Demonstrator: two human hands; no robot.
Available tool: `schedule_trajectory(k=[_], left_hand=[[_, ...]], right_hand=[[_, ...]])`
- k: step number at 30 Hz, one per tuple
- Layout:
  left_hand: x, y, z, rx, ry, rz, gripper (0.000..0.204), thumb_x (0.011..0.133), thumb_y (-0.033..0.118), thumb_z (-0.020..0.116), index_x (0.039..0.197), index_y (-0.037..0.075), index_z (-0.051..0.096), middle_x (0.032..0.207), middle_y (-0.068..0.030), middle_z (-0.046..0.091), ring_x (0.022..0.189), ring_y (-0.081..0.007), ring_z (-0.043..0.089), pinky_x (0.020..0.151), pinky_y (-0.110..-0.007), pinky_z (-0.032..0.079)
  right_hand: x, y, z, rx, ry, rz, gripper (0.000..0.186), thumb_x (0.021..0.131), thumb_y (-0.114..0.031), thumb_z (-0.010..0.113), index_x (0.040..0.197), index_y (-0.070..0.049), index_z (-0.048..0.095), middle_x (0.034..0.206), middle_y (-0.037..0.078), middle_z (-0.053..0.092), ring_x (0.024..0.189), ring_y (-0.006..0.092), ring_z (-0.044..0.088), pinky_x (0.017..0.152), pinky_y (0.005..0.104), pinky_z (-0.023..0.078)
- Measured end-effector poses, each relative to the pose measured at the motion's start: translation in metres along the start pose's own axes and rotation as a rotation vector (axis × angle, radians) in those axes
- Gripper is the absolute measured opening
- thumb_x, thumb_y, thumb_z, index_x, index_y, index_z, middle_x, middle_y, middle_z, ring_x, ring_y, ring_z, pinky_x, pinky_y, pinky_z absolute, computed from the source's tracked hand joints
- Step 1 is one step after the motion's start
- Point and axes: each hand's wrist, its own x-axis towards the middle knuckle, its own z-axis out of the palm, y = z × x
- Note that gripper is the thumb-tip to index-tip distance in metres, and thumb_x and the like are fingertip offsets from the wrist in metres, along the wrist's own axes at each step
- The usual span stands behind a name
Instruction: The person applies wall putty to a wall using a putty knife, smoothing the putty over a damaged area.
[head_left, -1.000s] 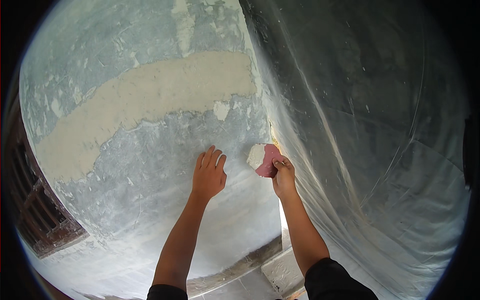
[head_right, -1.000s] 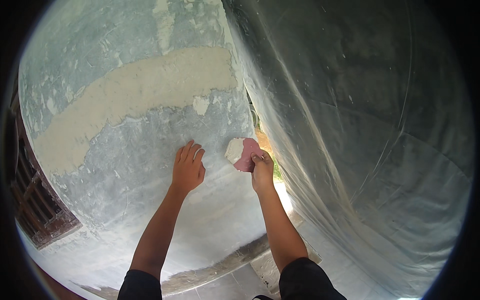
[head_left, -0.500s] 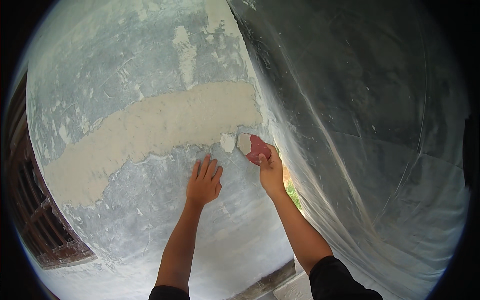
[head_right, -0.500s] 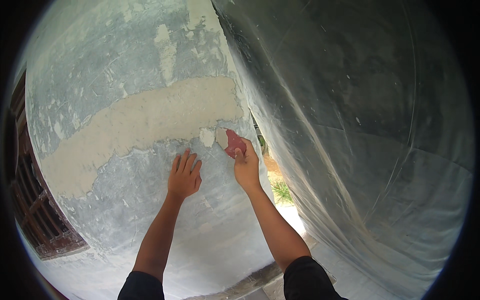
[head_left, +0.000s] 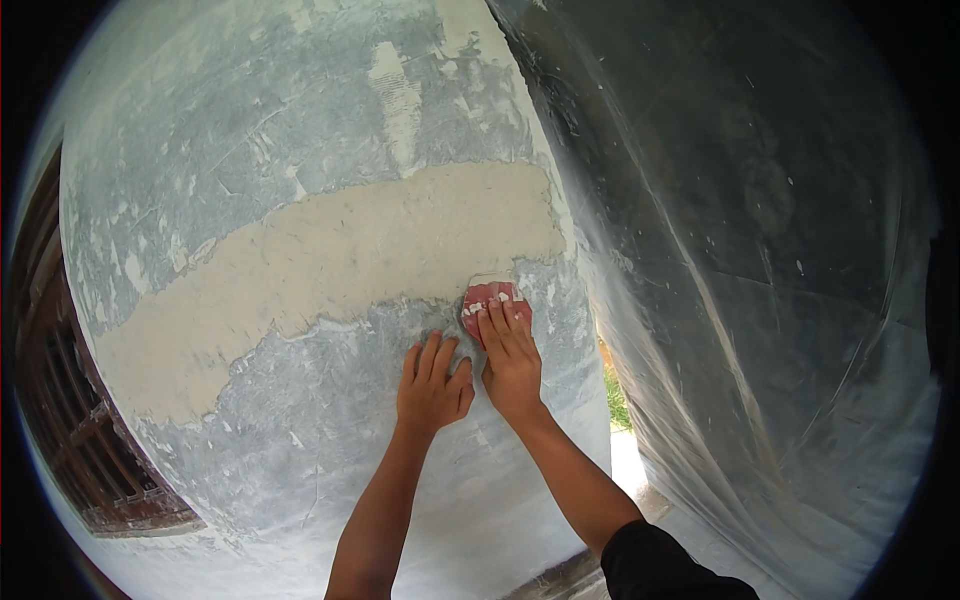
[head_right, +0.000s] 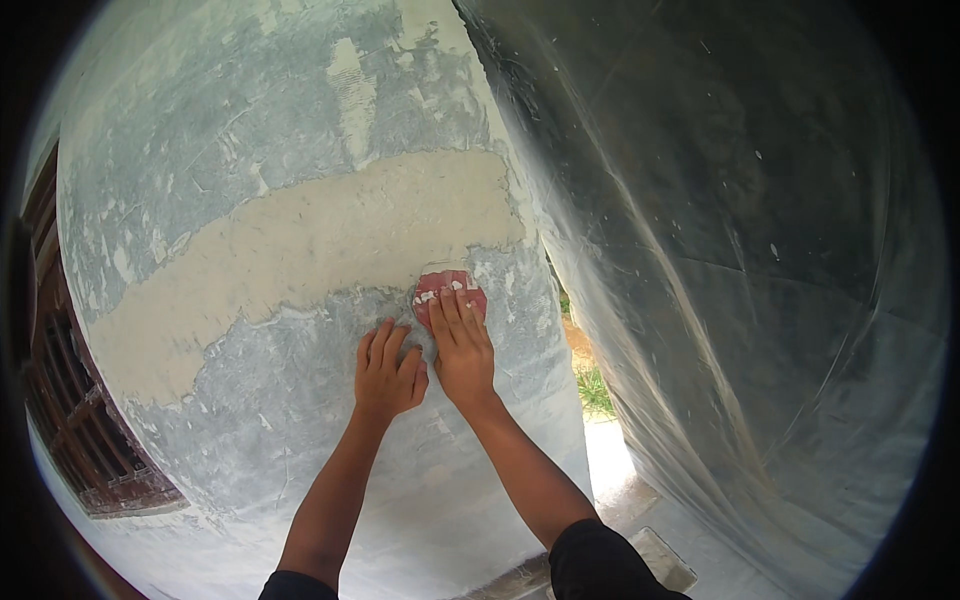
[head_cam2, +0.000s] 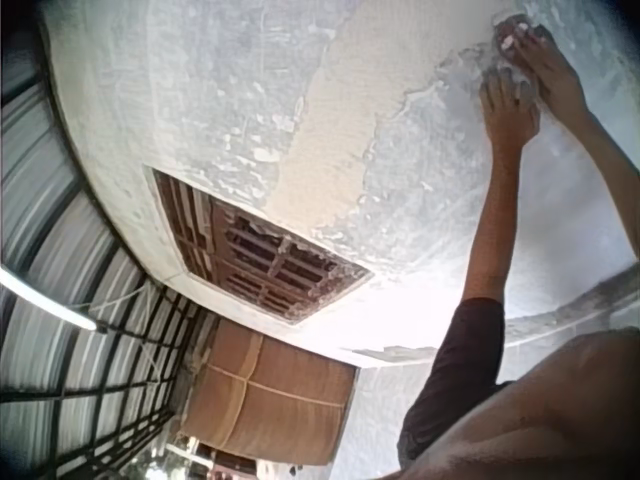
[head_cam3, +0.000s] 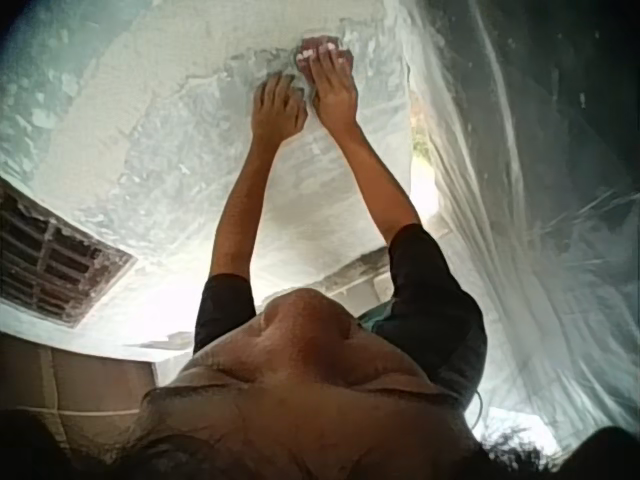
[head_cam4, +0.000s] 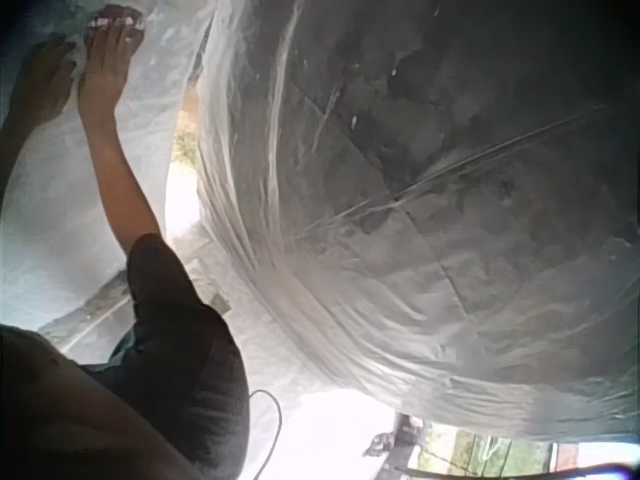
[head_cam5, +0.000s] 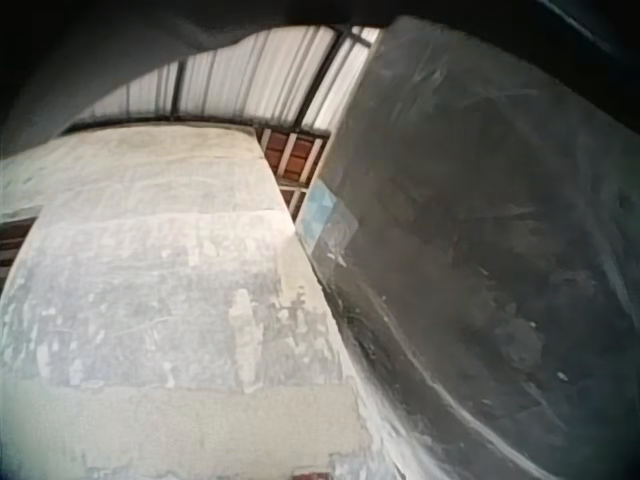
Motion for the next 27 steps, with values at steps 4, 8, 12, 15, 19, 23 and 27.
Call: schedule_trajectory(k=[4, 8, 12, 15, 19, 23, 27], left_hand=[[0.000, 0.000, 0.001, 0.009, 0.028, 0.003, 0.017, 0.085, 0.024, 0.056, 0.095, 0.011, 0.060, 0.123, -0.0130, 0.057, 0.123, -0.0348, 0.051, 0.101, -0.051, 0.037], [-0.001, 0.001, 0.003, 0.007, 0.041, 0.007, 0.017, 0.085, 0.024, 0.057, 0.094, 0.011, 0.059, 0.123, -0.0132, 0.057, 0.122, -0.0350, 0.051, 0.100, -0.051, 0.037], [0.000, 0.001, 0.002, -0.004, 0.019, 0.011, 0.017, 0.085, 0.024, 0.057, 0.095, 0.011, 0.059, 0.123, -0.0135, 0.057, 0.122, -0.0352, 0.052, 0.099, -0.052, 0.038], [-0.001, -0.001, 0.004, -0.021, 0.018, 0.018, 0.018, 0.083, 0.024, 0.058, 0.095, 0.010, 0.059, 0.122, -0.0139, 0.057, 0.121, -0.0354, 0.052, 0.099, -0.052, 0.038], [0.000, -0.002, 0.000, -0.012, 0.001, 0.016, 0.020, 0.082, 0.023, 0.058, 0.096, 0.010, 0.059, 0.122, -0.0145, 0.057, 0.120, -0.0356, 0.052, 0.099, -0.052, 0.038], [0.000, -0.002, 0.000, -0.020, -0.017, 0.016, 0.021, 0.081, 0.022, 0.058, 0.098, 0.010, 0.059, 0.121, -0.0146, 0.056, 0.120, -0.0354, 0.052, 0.099, -0.051, 0.038], [-0.001, 0.000, -0.001, -0.019, -0.006, 0.014, 0.021, 0.080, 0.022, 0.058, 0.098, 0.010, 0.059, 0.120, -0.0143, 0.056, 0.119, -0.0351, 0.052, 0.099, -0.051, 0.038]], right_hand=[[-0.011, 0.001, 0.015, -0.062, 0.010, -0.004, 0.052, 0.074, 0.010, 0.062, 0.125, 0.002, 0.063, 0.135, 0.021, 0.058, 0.127, 0.0381, 0.054, 0.106, 0.0496, 0.043], [-0.019, 0.002, 0.021, -0.063, 0.011, -0.004, 0.052, 0.074, 0.008, 0.063, 0.125, 0.002, 0.063, 0.135, 0.021, 0.057, 0.127, 0.0380, 0.054, 0.107, 0.0494, 0.043], [-0.029, 0.005, 0.011, -0.073, -0.050, -0.038, 0.051, 0.076, 0.005, 0.062, 0.126, 0.002, 0.061, 0.136, 0.021, 0.056, 0.126, 0.0360, 0.055, 0.107, 0.0487, 0.043], [-0.032, 0.007, -0.001, -0.038, -0.089, -0.049, 0.052, 0.073, 0.009, 0.061, 0.124, 0.002, 0.063, 0.133, 0.020, 0.059, 0.126, 0.0349, 0.056, 0.107, 0.0485, 0.043], [-0.036, 0.009, -0.031, -0.008, -0.179, -0.105, 0.051, 0.074, 0.008, 0.060, 0.124, -0.001, 0.063, 0.131, 0.017, 0.061, 0.125, 0.0319, 0.057, 0.107, 0.0469, 0.043], [-0.011, 0.003, -0.059, 0.088, -0.197, -0.132, 0.053, 0.071, 0.014, 0.058, 0.122, -0.001, 0.065, 0.125, 0.017, 0.064, 0.123, 0.0332, 0.058, 0.107, 0.0475, 0.043], [0.017, -0.008, -0.055, 0.392, -0.095, 0.155, 0.040, 0.083, 0.012, 0.056, 0.121, 0.001, 0.064, 0.122, 0.015, 0.066, 0.117, 0.0241, 0.062, 0.103, 0.0392, 0.047]])
